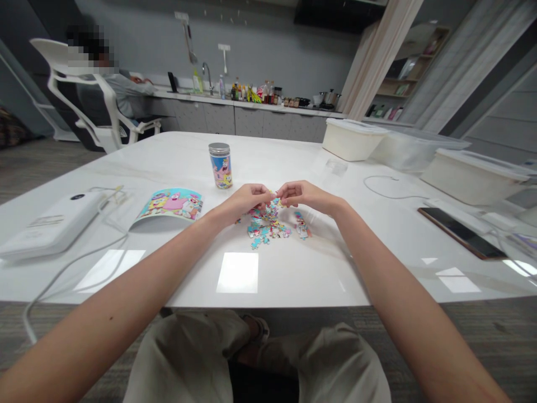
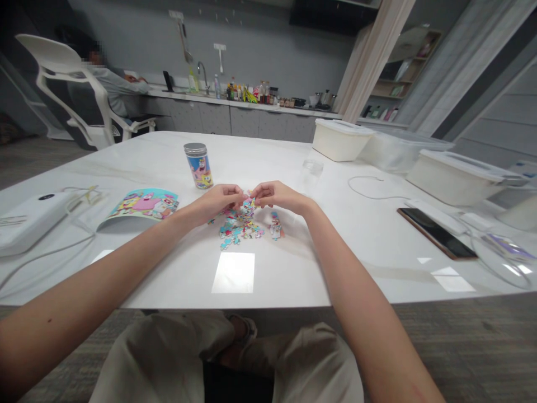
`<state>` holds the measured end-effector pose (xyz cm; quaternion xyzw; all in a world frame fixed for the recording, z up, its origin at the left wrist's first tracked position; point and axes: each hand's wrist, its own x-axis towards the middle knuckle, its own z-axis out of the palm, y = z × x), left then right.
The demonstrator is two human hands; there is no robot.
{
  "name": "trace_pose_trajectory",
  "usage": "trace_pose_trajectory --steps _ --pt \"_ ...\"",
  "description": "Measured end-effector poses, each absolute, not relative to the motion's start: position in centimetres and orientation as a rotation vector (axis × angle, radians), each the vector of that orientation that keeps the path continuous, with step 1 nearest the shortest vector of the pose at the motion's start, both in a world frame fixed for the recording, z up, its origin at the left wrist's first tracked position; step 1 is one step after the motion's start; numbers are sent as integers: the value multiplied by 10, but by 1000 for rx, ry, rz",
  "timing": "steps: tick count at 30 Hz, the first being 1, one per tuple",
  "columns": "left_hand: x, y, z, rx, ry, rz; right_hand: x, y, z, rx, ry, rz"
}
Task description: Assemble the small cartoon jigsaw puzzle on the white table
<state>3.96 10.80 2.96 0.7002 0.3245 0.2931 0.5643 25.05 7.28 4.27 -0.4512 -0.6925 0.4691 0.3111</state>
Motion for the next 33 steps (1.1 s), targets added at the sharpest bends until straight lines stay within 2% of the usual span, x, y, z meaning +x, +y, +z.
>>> trace_pose_trajectory --steps 19,27,33 --pt "41 113 28 1564 971 833 256 81 32 -1369 -1771 1159" --pt "42 115 29 1552 1029 964 256 85 29 -1495 -2003 840" --pt "42 116 28 1544 988 1021 240 71 45 -1349 -2194 819"
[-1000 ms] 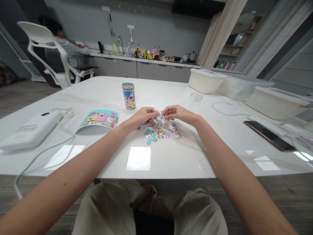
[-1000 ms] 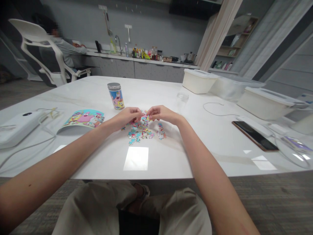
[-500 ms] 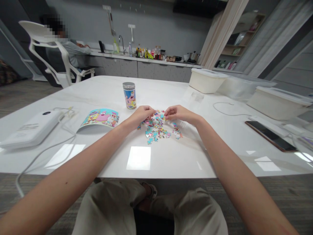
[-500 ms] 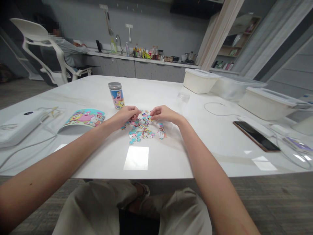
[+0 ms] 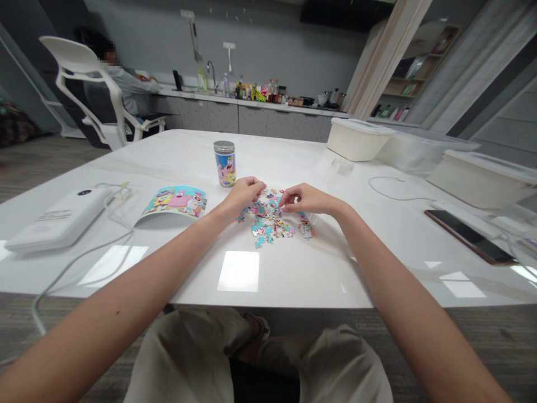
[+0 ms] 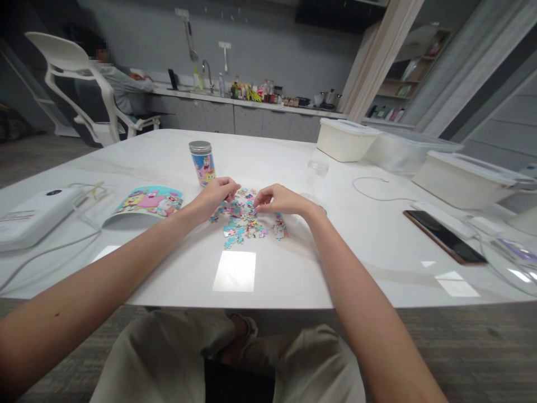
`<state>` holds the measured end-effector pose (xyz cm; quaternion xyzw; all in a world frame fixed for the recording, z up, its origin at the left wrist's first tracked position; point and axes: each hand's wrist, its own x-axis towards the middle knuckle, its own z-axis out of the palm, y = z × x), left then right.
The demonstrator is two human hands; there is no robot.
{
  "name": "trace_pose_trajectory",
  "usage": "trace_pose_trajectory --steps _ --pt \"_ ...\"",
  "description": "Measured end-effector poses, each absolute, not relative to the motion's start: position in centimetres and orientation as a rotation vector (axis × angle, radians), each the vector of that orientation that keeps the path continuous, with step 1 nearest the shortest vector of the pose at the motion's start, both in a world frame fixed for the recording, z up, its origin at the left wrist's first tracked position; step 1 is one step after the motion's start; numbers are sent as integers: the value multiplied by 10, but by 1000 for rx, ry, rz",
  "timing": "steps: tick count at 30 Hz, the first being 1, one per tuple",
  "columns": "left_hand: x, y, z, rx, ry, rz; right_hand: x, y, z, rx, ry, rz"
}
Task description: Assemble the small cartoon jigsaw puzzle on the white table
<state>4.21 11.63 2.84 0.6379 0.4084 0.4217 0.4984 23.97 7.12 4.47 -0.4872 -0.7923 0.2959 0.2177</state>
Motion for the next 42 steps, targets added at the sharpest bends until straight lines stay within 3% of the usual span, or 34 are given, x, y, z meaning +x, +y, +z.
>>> trace_pose_trajectory --steps 11,21,27,32,37,42 --pt "42 120 29 1427 1033 1125 208 59 43 -1244 -2439 964" --pt "39 128 26 1372 1111 1217 199 56 43 -1199 -2411 806" --pt "38 130 28 1344 1180 1288 188 52 42 -1208 -2412 916" --pt "31 138 27 1651 1387 1251 204 59 45 -1229 -2267 751" --pt "4 149 38 2543 1622 694 217 67 39 -1313 -2176 619" --pt "-20 160 43 2893 1325 112 217 70 37 -1379 -2162 561"
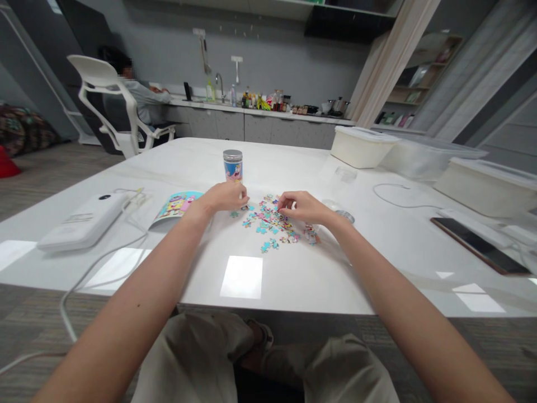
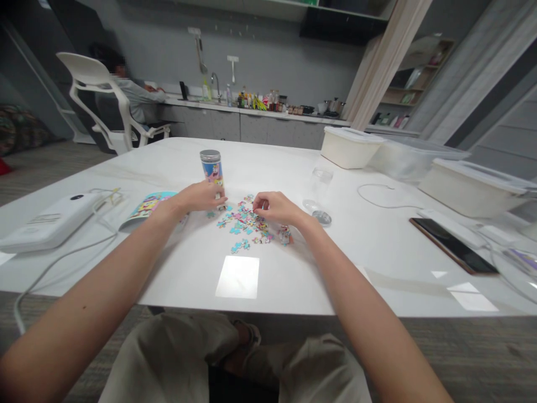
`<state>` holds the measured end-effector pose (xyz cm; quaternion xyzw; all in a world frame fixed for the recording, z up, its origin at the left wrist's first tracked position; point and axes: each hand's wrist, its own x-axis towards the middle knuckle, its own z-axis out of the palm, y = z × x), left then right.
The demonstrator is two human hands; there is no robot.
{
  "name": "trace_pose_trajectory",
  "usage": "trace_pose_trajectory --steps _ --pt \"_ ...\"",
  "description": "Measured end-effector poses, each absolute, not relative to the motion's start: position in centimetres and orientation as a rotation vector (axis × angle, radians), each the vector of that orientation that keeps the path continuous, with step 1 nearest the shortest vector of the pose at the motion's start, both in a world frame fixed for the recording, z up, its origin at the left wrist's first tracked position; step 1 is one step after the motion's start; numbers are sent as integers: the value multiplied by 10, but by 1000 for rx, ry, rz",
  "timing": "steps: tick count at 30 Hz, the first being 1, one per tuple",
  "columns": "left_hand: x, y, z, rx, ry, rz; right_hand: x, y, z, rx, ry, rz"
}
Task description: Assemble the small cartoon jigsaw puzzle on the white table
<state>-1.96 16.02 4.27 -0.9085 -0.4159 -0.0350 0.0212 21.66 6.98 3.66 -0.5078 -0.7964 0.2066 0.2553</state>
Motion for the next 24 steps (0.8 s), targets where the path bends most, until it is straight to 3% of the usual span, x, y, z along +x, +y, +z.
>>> trace_pose_trajectory --steps 9,17,24 --pt "-25 155 47 -3005 -1150 114 220 69 41 -1407 -2189 670" --pt "-20 151 51 -3046 -1122 90 229 66 50 -1429 -2266 719" --pt "11 115 51 -3058 -808 -138 233 58 58 -1440 -2402 1125"
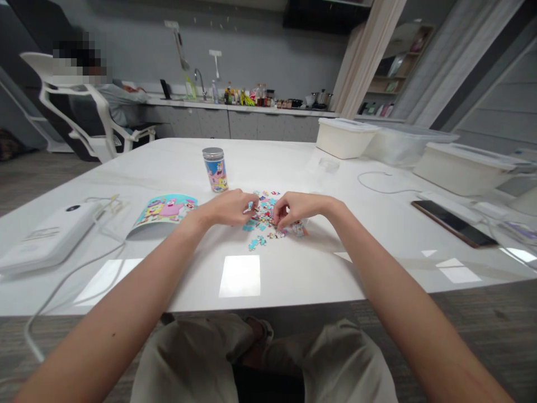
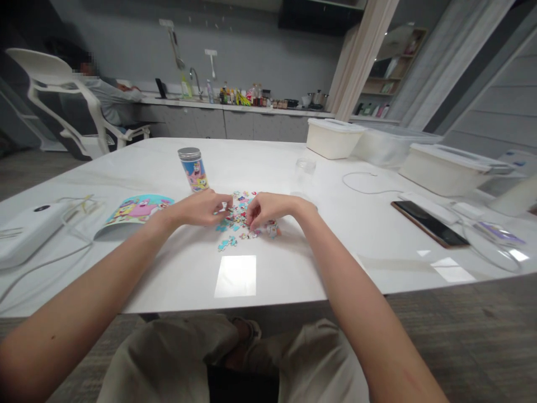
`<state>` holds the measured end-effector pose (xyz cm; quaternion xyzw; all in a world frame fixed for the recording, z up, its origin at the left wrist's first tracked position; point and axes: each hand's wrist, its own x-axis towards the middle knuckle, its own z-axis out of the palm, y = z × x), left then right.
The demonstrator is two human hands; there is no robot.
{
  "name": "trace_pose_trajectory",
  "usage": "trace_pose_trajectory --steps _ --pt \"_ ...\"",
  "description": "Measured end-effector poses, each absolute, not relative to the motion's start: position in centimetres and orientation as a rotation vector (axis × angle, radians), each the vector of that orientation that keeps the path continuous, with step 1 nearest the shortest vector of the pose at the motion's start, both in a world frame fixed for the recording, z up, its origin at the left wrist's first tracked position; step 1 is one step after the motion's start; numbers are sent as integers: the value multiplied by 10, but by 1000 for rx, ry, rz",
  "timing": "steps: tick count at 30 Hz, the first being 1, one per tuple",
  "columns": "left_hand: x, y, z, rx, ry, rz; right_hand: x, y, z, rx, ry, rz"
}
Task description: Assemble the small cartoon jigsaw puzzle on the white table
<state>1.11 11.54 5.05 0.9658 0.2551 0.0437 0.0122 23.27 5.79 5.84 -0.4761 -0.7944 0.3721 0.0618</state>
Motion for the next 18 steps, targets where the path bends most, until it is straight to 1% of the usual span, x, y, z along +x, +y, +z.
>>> trace_pose_trajectory --steps 2,6,13,18 --pt "21 105 46 3047 642 158 227 57 57 -1447 -2432 1140" --pt "26 100 40 2948 472 203 218 56 56 -1440 -2418 1031" --pt "21 108 43 2666 465 331 225 58 58 -1280 -2369 1048" --pt "22 105 46 2531 460 349 228 59 60 -1203 -2346 1090"
